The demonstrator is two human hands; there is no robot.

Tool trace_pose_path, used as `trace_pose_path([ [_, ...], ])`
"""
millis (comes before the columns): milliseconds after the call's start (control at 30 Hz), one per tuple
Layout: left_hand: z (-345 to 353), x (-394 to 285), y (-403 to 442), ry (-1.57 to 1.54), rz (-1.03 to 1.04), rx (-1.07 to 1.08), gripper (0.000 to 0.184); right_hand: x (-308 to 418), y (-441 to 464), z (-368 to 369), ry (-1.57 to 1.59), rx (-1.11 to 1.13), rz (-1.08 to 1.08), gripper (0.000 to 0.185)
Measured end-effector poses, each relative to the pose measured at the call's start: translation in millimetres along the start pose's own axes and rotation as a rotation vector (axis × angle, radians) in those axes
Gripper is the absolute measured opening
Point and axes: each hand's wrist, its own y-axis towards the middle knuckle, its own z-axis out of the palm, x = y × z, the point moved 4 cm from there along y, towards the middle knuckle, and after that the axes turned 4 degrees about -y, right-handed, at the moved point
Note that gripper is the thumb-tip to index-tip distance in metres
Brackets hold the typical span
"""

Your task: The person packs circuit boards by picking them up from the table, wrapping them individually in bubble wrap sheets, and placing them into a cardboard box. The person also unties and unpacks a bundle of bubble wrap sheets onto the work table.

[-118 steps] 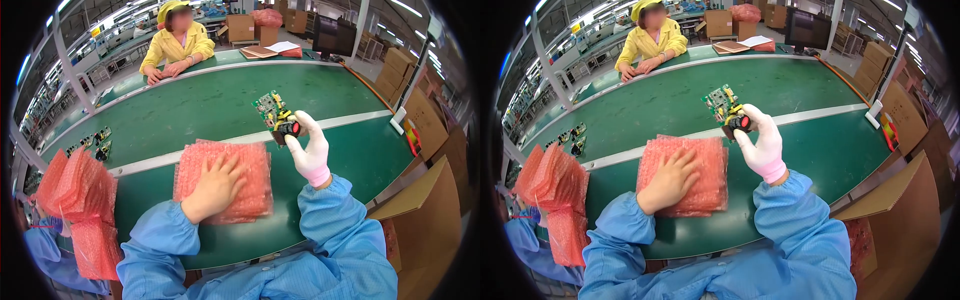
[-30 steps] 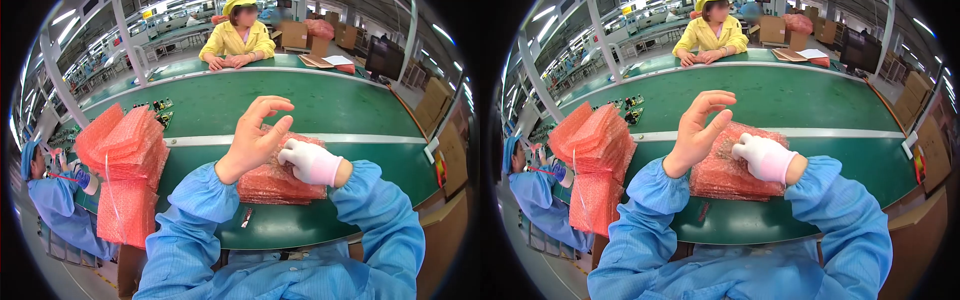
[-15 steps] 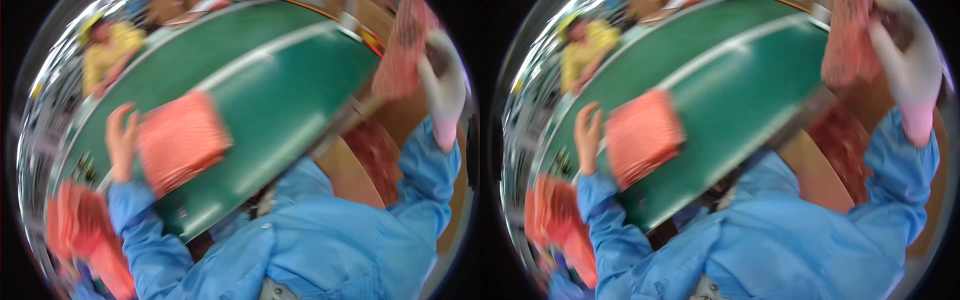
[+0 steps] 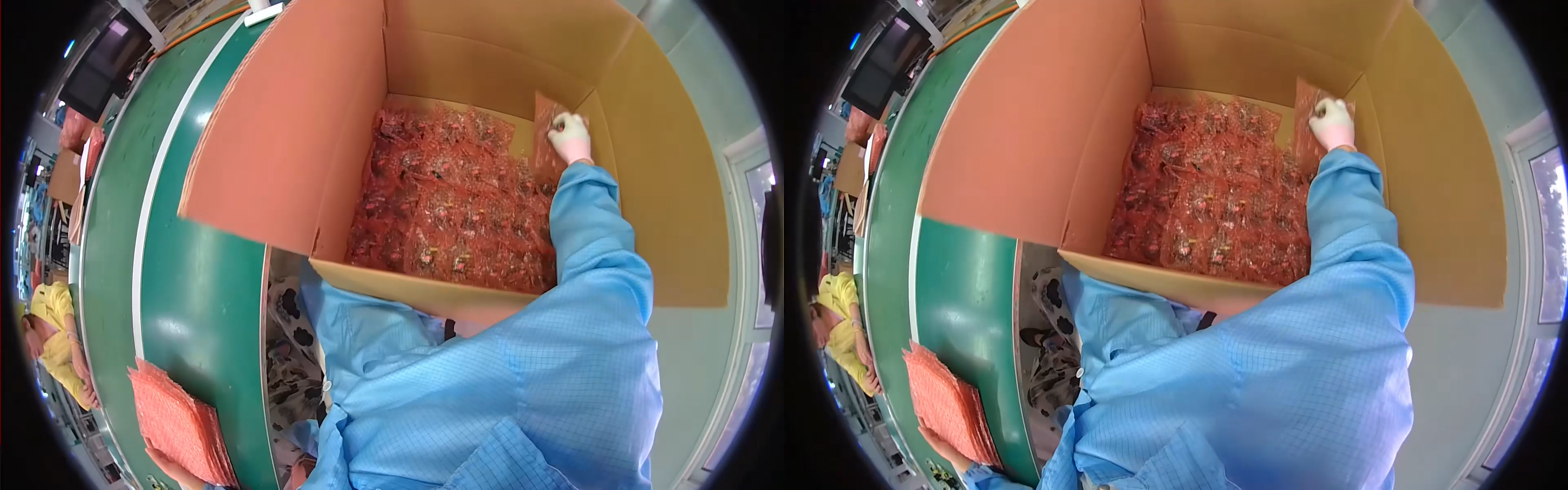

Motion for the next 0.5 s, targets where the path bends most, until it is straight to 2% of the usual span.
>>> trace_pose_path([
  [33, -29, 24, 13, -0.020, 0.011, 0.032, 0.063, -3, 2, 17, -0.061, 0.063, 0.002, 0.015],
  [67, 4, -8, -16, -0.089, -0.055, -0.120, 0.063, -16, 8, 43, -0.033, 0.148, 0.009, 0.015],
  [133, 86, -89, -85, -0.256, -0.150, -0.446, 0.062, -35, 22, 91, -0.067, 0.128, -0.050, 0.016],
  [167, 65, -75, -81, -0.186, -0.156, -0.437, 0.062, -36, 30, 112, -0.152, 0.168, -0.111, 0.019],
  [200, 43, -63, -79, -0.116, -0.163, -0.429, 0.062, -36, 36, 129, -0.130, 0.246, -0.085, 0.022],
  [233, 25, -52, -85, -0.010, -0.060, -0.334, 0.059, -41, 46, 153, -0.159, 0.306, -0.092, 0.026],
  [267, 4, -40, -90, 0.047, 0.008, -0.341, 0.056, -54, 59, 190, -0.235, 0.366, -0.060, 0.029],
  [300, -4, -38, -96, 0.035, -0.039, -0.369, 0.053, -65, 75, 229, -0.254, 0.404, -0.101, 0.028],
  [333, -13, -38, -100, 0.021, -0.059, -0.405, 0.050, -85, 85, 274, -0.298, 0.446, -0.215, 0.028],
  [367, -7, -46, -108, 0.012, 0.030, -0.400, 0.048, -106, 94, 321, -0.366, 0.474, -0.372, 0.027],
  [400, 6, -64, -116, -0.013, -0.005, -0.495, 0.045, -129, 104, 371, -0.467, 0.475, -0.570, 0.027],
  [433, 14, -79, -122, 0.010, -0.003, -0.515, 0.043, -138, 97, 405, -0.810, 0.250, -1.039, 0.027],
  [467, 27, -89, -125, 0.074, 0.007, -0.522, 0.041, -147, 102, 396, -0.066, 0.712, -0.549, 0.033],
  [500, 37, -104, -130, 0.113, 0.025, -0.508, 0.037, -159, 106, 391, 0.708, 0.820, 0.059, 0.041],
])
